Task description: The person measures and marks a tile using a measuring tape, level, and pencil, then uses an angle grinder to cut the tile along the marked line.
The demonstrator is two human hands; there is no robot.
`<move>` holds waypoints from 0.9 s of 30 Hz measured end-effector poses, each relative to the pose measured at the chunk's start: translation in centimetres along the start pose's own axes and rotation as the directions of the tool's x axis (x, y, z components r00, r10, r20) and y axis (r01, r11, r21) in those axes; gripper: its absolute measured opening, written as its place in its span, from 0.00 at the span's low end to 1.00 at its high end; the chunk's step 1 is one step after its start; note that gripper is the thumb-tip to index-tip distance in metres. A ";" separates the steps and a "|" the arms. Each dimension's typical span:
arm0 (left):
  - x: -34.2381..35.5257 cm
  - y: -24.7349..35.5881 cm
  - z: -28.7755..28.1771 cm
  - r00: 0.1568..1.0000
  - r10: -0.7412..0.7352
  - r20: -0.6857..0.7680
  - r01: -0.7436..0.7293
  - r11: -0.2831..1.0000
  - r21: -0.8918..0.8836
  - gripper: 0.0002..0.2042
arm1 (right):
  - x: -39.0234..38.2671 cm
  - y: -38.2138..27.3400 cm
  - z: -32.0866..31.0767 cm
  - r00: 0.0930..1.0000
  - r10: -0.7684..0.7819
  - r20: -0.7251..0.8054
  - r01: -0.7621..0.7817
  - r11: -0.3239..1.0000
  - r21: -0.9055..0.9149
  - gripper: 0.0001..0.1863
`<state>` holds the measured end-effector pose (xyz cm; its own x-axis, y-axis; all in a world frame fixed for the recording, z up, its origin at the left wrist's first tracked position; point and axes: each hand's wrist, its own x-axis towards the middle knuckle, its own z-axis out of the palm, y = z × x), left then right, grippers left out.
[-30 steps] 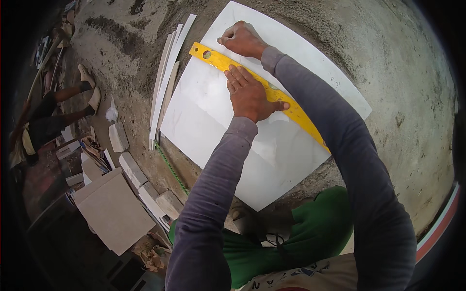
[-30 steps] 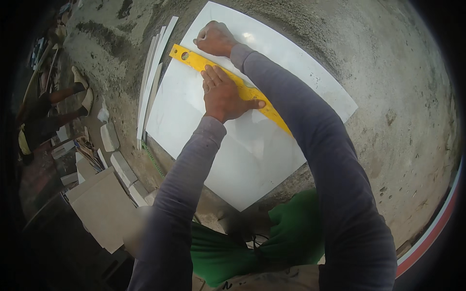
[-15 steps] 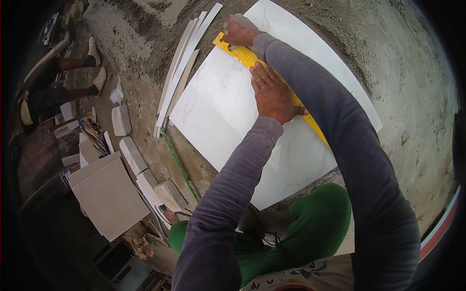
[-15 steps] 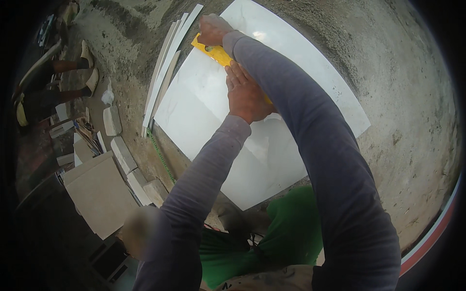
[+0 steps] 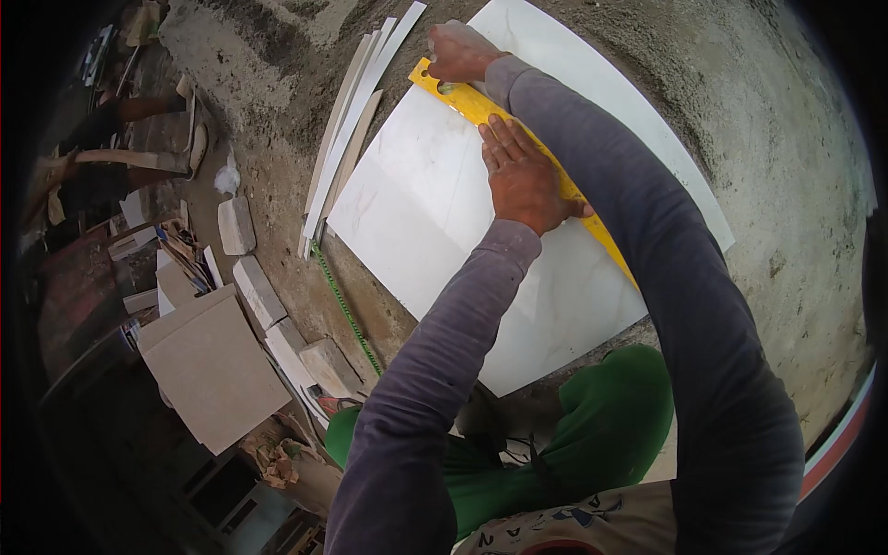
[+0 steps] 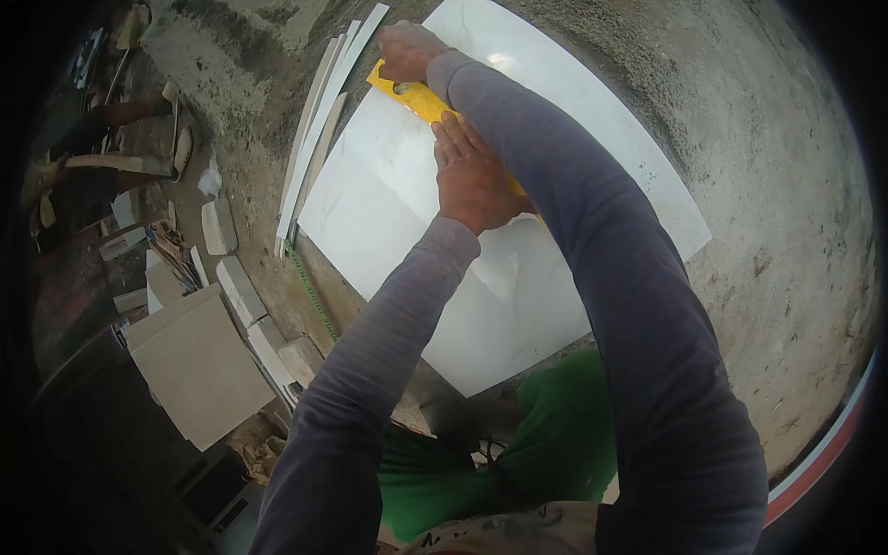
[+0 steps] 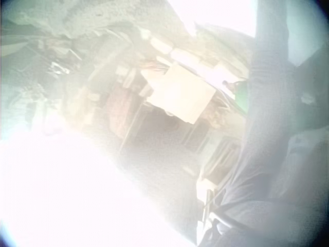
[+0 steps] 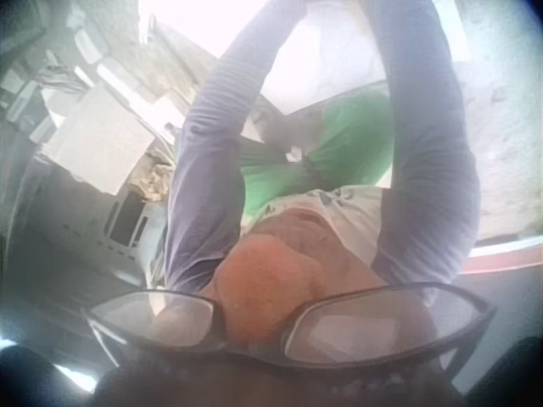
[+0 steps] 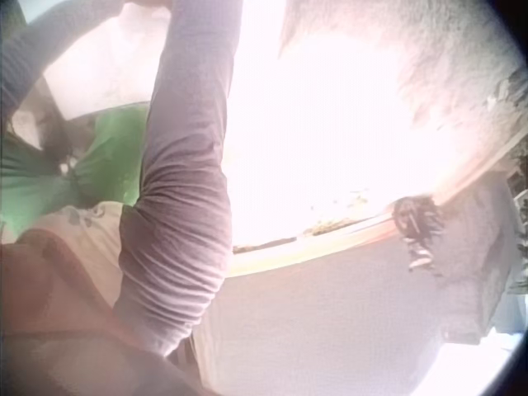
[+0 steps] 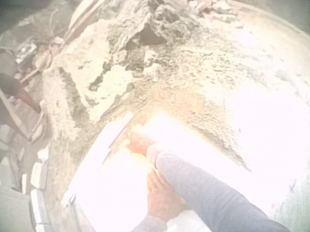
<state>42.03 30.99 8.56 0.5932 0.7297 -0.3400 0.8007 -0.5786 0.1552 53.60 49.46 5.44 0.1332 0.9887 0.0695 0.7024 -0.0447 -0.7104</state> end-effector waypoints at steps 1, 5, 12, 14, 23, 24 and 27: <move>0.0 0.1 0.1 1.000 0.003 0.004 -0.003 1.000 -0.006 0.81 | 0.0 0.1 -0.3 1.000 0.000 0.027 0.001 0.999 -0.041 0.20; 0.0 -0.3 -0.4 0.998 -0.023 0.054 0.021 0.999 0.033 0.82 | -3.9 1.7 0.4 0.994 -0.112 0.005 0.112 0.989 -0.099 0.20; 0.1 0.3 -0.2 0.999 -0.021 0.037 0.020 0.999 0.030 0.81 | -1.3 1.9 1.7 0.997 0.011 -0.071 -0.005 0.996 0.087 0.19; 0.0 -0.3 0.0 1.000 -0.015 0.010 0.014 1.000 0.018 0.81 | 0.0 0.4 0.8 0.999 0.005 -0.035 -0.005 1.000 0.015 0.22; -0.1 -1.1 0.7 1.000 0.005 0.026 -0.007 0.997 0.083 0.83 | -5.9 2.4 -0.4 0.991 -0.113 0.072 0.119 0.990 -0.075 0.23; -0.1 -1.0 0.9 1.000 0.018 0.015 -0.019 0.996 0.087 0.83 | -7.5 2.9 -0.9 0.992 -0.096 0.083 0.103 0.991 -0.082 0.23; 0.2 -1.3 1.7 0.999 0.046 -0.011 -0.045 0.997 0.056 0.81 | -11.5 3.5 -2.5 0.995 -0.036 0.092 0.040 0.999 -0.035 0.22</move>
<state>40.98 31.23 6.78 0.6304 0.7063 -0.3219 0.7670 -0.6306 0.1186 56.30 37.58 3.95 0.0428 0.9986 0.0307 0.7310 -0.0104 -0.6823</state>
